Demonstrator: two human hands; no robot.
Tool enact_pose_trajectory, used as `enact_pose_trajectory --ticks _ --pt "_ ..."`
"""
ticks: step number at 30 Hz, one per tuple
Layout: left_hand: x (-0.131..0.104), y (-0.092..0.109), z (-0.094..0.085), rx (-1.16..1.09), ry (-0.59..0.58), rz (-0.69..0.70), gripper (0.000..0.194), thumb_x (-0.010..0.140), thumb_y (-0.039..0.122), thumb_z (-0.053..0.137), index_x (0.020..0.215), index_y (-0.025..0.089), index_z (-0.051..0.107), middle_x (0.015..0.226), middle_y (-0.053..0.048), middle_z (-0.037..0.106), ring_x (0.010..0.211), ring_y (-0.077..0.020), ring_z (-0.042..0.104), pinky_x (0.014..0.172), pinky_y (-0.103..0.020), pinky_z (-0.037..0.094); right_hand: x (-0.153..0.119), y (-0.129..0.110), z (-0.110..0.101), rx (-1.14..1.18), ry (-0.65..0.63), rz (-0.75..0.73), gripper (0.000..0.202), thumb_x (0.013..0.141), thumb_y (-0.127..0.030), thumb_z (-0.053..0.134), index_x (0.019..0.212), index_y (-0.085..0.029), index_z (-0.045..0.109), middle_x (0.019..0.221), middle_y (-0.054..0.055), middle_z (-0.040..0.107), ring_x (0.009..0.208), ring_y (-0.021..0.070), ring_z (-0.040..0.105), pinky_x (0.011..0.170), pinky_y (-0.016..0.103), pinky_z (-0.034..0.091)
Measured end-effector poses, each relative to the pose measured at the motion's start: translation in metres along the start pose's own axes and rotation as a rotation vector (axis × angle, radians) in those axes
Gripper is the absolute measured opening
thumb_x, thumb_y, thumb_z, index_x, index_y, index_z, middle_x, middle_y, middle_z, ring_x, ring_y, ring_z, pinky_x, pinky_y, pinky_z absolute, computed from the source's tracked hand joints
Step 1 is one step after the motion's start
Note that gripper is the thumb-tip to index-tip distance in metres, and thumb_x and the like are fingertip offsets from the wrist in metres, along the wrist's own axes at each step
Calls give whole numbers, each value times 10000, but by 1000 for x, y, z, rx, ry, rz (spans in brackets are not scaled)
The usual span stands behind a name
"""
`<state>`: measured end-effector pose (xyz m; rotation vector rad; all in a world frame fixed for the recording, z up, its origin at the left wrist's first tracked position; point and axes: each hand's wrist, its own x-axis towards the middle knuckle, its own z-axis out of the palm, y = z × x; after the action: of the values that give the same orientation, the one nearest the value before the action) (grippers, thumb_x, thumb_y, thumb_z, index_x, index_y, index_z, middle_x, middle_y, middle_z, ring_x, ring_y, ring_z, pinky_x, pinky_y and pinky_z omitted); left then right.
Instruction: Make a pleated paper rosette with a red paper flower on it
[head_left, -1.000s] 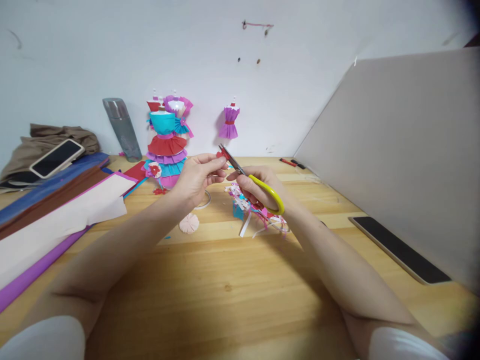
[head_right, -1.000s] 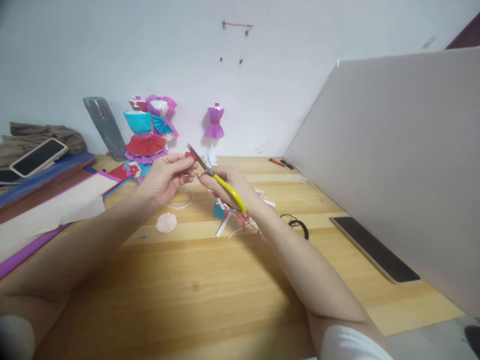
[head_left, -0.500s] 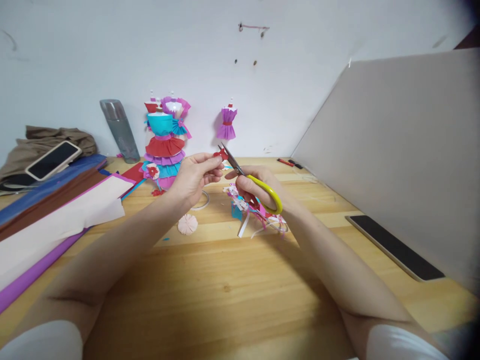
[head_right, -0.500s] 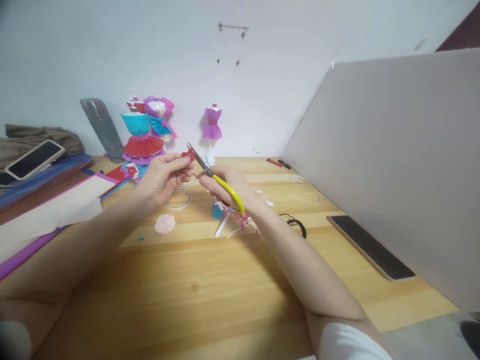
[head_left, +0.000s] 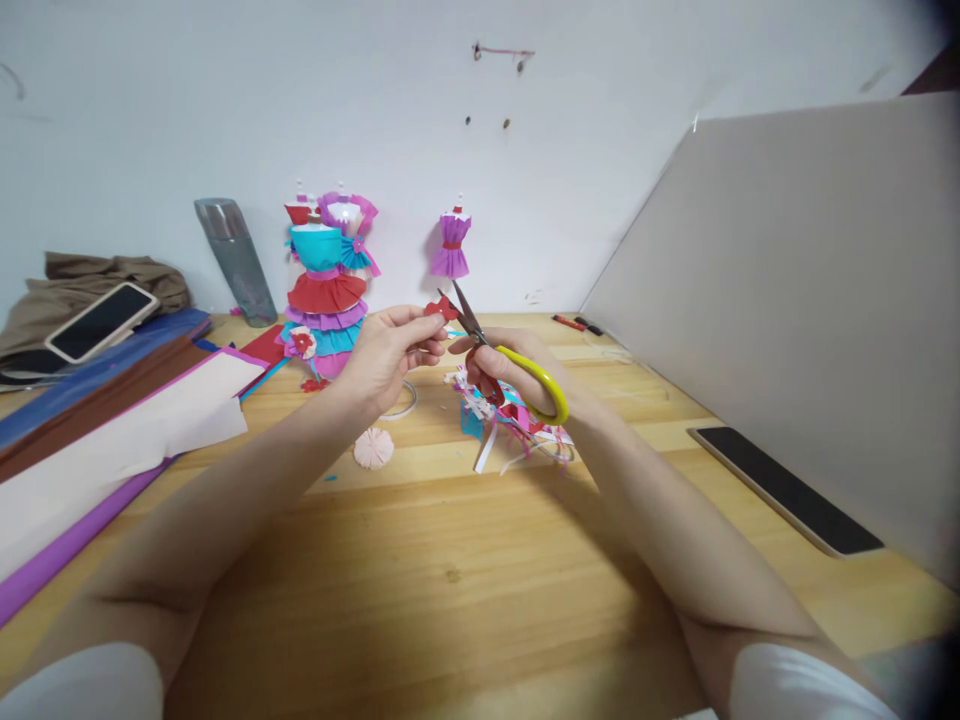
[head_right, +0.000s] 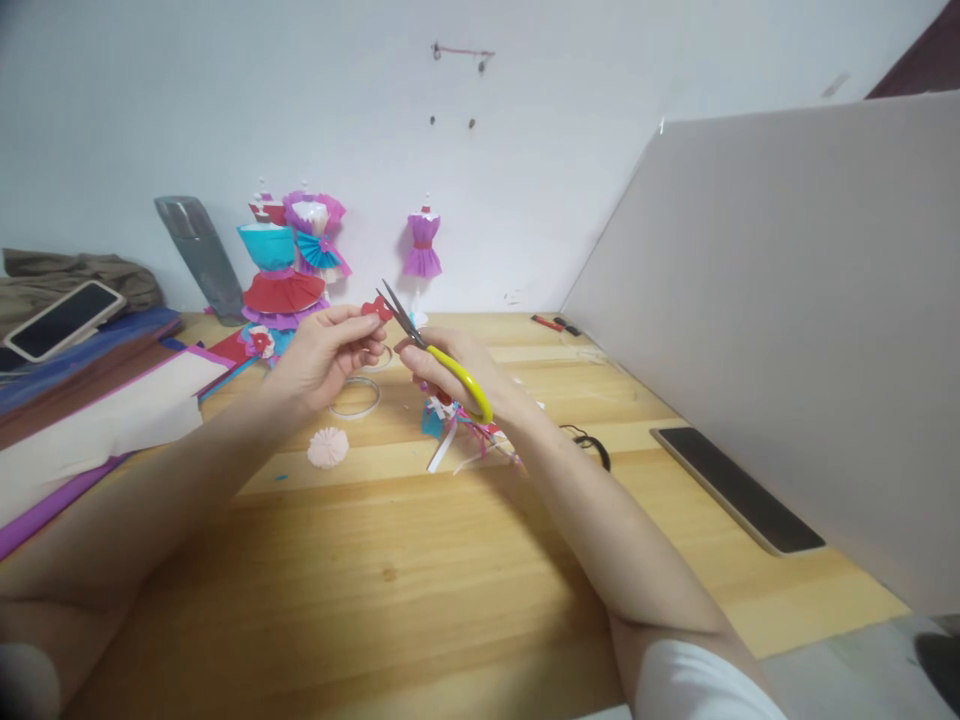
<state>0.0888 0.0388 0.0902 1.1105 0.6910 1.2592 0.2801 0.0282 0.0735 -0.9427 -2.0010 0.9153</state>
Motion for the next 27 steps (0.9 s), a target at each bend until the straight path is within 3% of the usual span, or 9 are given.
enact_pose_trajectory --ticks 4,7,10,14,19,27 --pt "0 1 0 29 -16 8 133 677 208 743 670 113 651 625 -8 635 535 -71 568 563 -209 452 2 -6 3 22 163 1 451 845 -560 603 1044 -156 624 740 14 598 559 115 540 525 264 453" --pt "-2 2 2 100 -44 11 138 668 218 746 655 116 654 616 -14 633 537 -75 565 542 -204 436 6 -15 7 117 367 -10 475 734 -506 721 1045 -167 606 729 5 602 555 123 540 527 286 467" --pt "-4 2 4 180 -87 5 139 658 223 746 634 123 654 591 -16 621 521 -82 552 522 -209 429 9 -25 10 246 477 -2 502 638 -496 773 993 -193 589 697 -3 597 556 136 541 522 305 479" --pt "-6 1 7 266 -131 6 127 656 209 736 604 128 653 559 -10 602 491 -77 524 506 -210 426 9 -31 12 362 455 26 541 558 -442 816 984 -212 575 685 -10 597 549 143 545 515 311 477" --pt "-6 1 6 333 -150 16 105 656 195 727 607 128 663 558 -9 604 488 -79 524 505 -208 428 7 -30 11 351 383 48 542 567 -359 809 1019 -173 577 641 -27 576 502 122 509 490 295 439" --pt "-5 0 5 333 -184 -21 113 659 193 726 592 135 656 557 -12 603 487 -83 527 508 -214 432 8 -27 12 304 358 63 554 597 -418 781 1048 -168 578 592 -45 531 452 127 479 430 300 417"
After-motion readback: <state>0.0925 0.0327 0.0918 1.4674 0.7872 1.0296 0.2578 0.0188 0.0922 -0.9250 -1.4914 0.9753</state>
